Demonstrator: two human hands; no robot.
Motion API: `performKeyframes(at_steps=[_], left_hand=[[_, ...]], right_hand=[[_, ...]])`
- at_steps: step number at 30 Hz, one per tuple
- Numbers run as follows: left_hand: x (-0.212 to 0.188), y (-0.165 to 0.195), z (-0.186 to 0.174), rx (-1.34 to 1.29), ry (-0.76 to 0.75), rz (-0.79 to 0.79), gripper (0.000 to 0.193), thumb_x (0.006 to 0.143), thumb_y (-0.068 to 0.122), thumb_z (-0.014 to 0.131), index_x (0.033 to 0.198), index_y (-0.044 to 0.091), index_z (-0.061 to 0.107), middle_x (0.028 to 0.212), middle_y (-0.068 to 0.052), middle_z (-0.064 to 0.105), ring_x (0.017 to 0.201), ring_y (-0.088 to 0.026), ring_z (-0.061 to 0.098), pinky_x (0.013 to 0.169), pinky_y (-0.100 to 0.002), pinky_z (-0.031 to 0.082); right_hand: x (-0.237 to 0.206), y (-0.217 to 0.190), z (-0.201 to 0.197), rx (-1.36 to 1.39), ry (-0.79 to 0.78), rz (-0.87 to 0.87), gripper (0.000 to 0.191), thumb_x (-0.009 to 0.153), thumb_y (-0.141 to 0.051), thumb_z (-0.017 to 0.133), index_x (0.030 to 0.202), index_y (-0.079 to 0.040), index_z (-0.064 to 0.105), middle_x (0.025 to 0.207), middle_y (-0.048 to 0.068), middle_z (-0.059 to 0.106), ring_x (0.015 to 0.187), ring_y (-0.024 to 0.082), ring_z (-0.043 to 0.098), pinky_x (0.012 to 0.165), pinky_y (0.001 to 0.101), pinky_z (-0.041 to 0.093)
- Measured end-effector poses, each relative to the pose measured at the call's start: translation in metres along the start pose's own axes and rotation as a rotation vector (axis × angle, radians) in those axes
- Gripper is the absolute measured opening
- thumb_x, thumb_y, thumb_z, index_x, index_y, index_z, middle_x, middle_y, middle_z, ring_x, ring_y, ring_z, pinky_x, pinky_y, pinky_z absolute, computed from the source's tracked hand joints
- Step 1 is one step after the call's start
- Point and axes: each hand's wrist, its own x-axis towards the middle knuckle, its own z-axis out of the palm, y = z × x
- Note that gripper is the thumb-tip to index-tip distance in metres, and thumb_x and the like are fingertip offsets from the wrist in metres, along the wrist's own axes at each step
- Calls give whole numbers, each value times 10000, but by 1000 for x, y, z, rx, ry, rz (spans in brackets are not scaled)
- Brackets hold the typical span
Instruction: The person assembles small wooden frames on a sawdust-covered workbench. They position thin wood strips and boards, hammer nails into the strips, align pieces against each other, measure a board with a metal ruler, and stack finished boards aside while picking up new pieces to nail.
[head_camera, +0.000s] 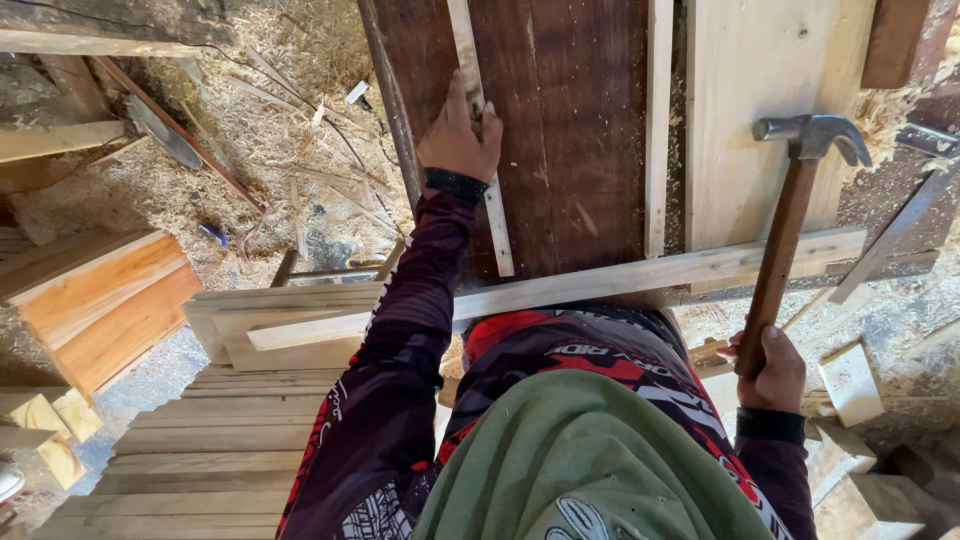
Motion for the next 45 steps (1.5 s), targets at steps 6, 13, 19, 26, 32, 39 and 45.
performKeyframes(at_steps=[6, 13, 19, 26, 32, 39, 45], left_hand=[[2, 6, -3, 7, 2, 32, 677, 971, 349, 643, 1528, 33, 421, 1310, -197, 696, 997, -340, 753, 807, -426, 609], [6, 7, 3, 87, -38, 24, 674, 971, 370, 603, 1530, 45, 413, 1293, -192, 704, 933, -351, 748, 765, -449, 595], [13, 6, 7, 228, -135, -17, 730, 935, 452, 628, 1512, 66, 402, 1241, -209, 703, 935, -401, 726, 782, -532, 565], [-28, 1, -22, -18, -35, 79, 600, 1042, 357, 610, 1487, -7, 438, 1329, -255, 647, 1104, -427, 686, 944, -492, 523], [-139, -9, -38, -207, 142, -107, 195, 1084, 259, 627, 1110, 83, 706, 1067, -122, 738, 978, -309, 736, 873, -435, 583], [-213, -90, -67, -195, 708, -772, 324, 910, 337, 787, 946, 52, 636, 919, -99, 696, 790, -224, 641, 735, -368, 582], [-239, -108, -70, -340, 1113, -1146, 676, 726, 522, 898, 980, 36, 504, 896, -157, 639, 731, -245, 669, 608, -374, 601]], right_hand=[[3, -12, 10, -194, 20, -50, 321, 1099, -195, 561, 1257, 77, 625, 955, 130, 661, 843, 191, 672, 764, 374, 594], [22, -44, 46, -732, 81, -191, 335, 1029, -245, 701, 1051, 83, 636, 839, 88, 688, 687, 159, 689, 606, 303, 559], [39, -58, 77, -677, 185, -323, 347, 967, -275, 792, 922, 29, 629, 691, 60, 595, 521, 124, 554, 465, 294, 461], [16, -73, 40, -251, 136, -195, 252, 974, -227, 735, 857, -33, 624, 673, 1, 583, 523, 75, 530, 469, 249, 455], [99, -125, -40, -561, 163, -365, 244, 1031, -243, 673, 953, -12, 665, 709, 12, 607, 533, 116, 582, 483, 290, 488], [135, -141, -43, -1318, 266, -938, 554, 918, -177, 764, 1452, -75, 658, 1424, 251, 542, 1235, 403, 579, 981, 586, 498], [109, -136, 21, -1557, -388, -1398, 524, 837, -415, 866, 1264, -152, 713, 1413, 127, 575, 1378, 404, 484, 1182, 541, 331]])
